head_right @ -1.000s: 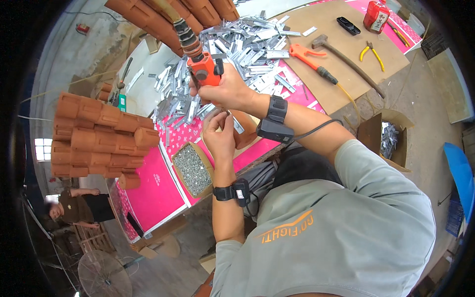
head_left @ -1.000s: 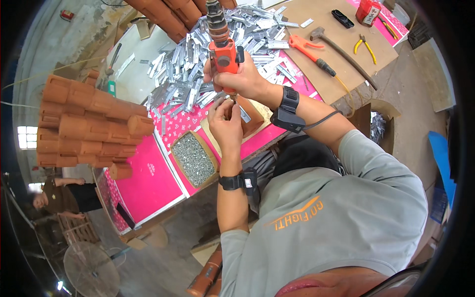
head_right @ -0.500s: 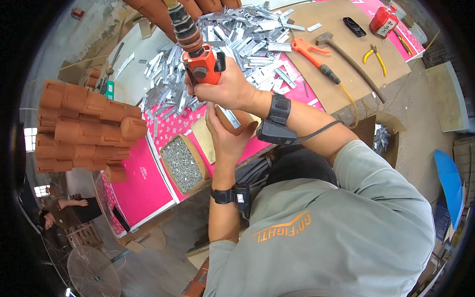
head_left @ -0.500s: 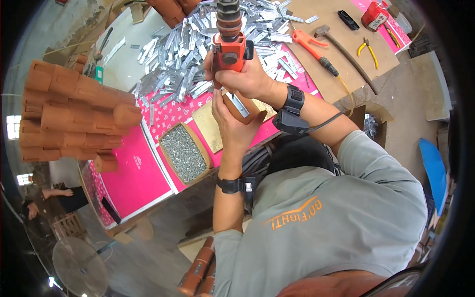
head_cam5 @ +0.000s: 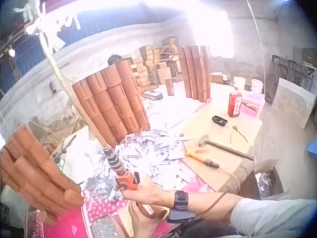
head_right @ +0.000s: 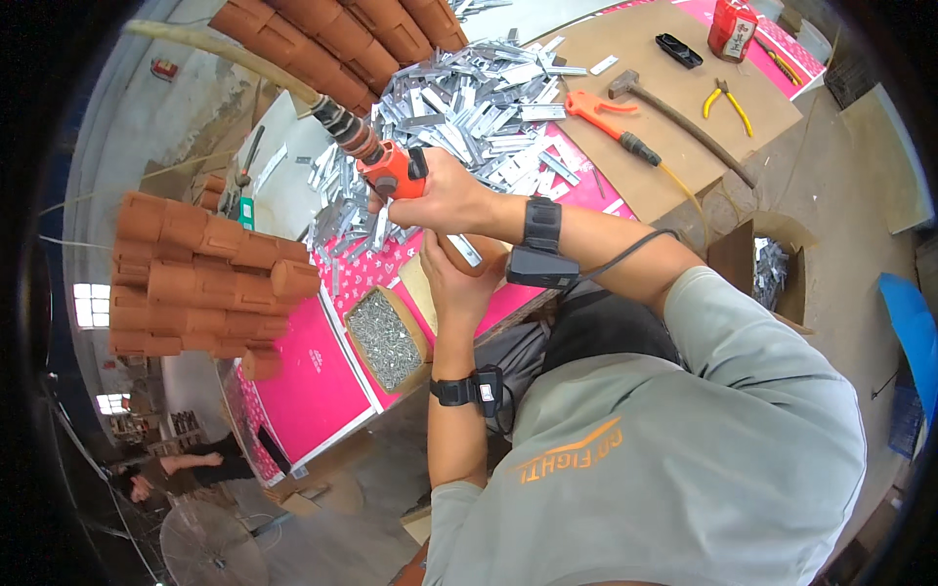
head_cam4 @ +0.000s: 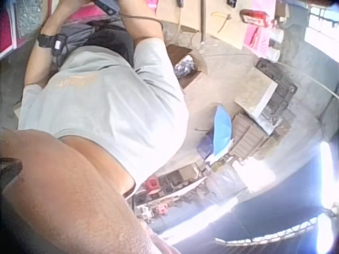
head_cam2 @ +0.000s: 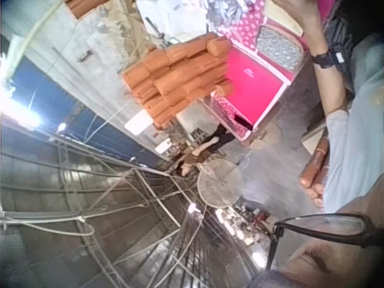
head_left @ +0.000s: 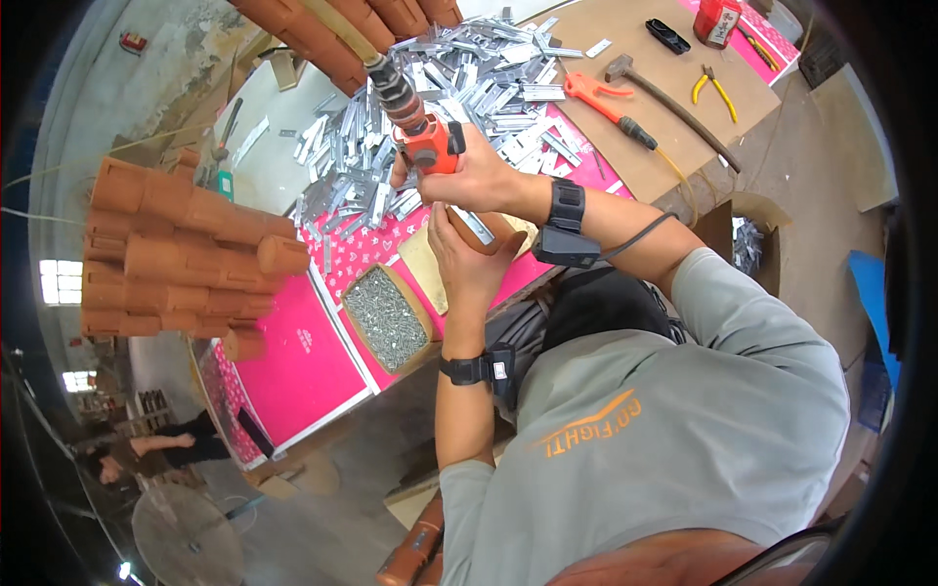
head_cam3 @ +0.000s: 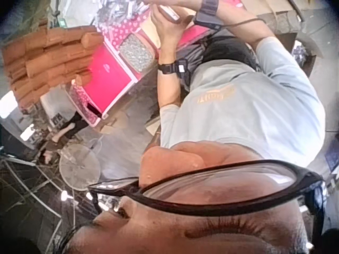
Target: Using a pneumatic drill to attach metal brackets to bamboo tubes for furniture manufacturing.
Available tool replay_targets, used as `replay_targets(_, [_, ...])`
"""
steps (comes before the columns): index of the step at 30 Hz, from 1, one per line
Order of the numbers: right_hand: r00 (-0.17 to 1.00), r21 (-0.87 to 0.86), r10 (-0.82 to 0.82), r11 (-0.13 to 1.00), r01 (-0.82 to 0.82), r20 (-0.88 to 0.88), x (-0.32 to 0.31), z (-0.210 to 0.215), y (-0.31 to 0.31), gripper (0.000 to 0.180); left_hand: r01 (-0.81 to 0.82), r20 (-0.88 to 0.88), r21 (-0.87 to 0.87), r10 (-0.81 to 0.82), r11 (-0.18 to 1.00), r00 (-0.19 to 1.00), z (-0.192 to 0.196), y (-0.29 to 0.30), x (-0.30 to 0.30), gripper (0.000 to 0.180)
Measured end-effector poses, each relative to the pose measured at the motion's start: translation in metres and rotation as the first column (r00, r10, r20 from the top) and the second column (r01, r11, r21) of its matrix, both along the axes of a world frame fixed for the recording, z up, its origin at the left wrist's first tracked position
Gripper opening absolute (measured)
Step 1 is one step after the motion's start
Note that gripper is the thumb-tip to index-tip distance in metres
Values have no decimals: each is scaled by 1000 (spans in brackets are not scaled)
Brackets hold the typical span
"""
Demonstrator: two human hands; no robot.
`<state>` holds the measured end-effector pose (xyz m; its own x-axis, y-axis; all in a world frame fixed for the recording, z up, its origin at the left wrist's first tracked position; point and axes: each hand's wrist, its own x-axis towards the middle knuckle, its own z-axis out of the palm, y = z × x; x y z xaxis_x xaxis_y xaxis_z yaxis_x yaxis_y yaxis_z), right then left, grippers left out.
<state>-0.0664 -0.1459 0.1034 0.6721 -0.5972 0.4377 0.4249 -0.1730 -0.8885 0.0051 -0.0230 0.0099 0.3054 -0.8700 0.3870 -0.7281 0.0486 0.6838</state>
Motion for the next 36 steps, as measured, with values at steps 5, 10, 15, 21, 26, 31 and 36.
replay_targets(5, [996, -33, -72, 997, 71, -50, -26, -1, 2, 46, -42, 269, 9, 38, 999, 962, 29, -1, 0, 107])
replay_targets(10, [978, 39, -142, 988, 149, -153, -47, -43, -5, 42, 83, 337, 325, -198, 942, 921, 58, -8, 6, 92])
replay_targets(15, [963, 82, -227, 967, 241, -147, -63, -66, -5, 38, 133, 87, 307, -167, 942, 982, 47, 5, 21, 98])
replay_targets(21, [977, 92, -202, 974, 208, -73, -65, -65, 4, 31, 290, -460, 199, -172, 936, 871, 8, 21, 48, 99])
replay_targets(26, [975, 97, -188, 975, 199, -117, -60, -70, 4, 31, 362, -624, 57, -250, 931, 741, -2, 20, 43, 103])
replay_targets(31, [963, 64, -263, 962, 267, -65, -55, -73, 1, 27, 335, -478, 180, -216, 925, 851, 1, 16, 36, 105])
replay_targets(36, [965, 126, -178, 971, 204, -192, -54, -78, -2, 30, 147, -580, 180, -16, 973, 814, -12, 13, 32, 80])
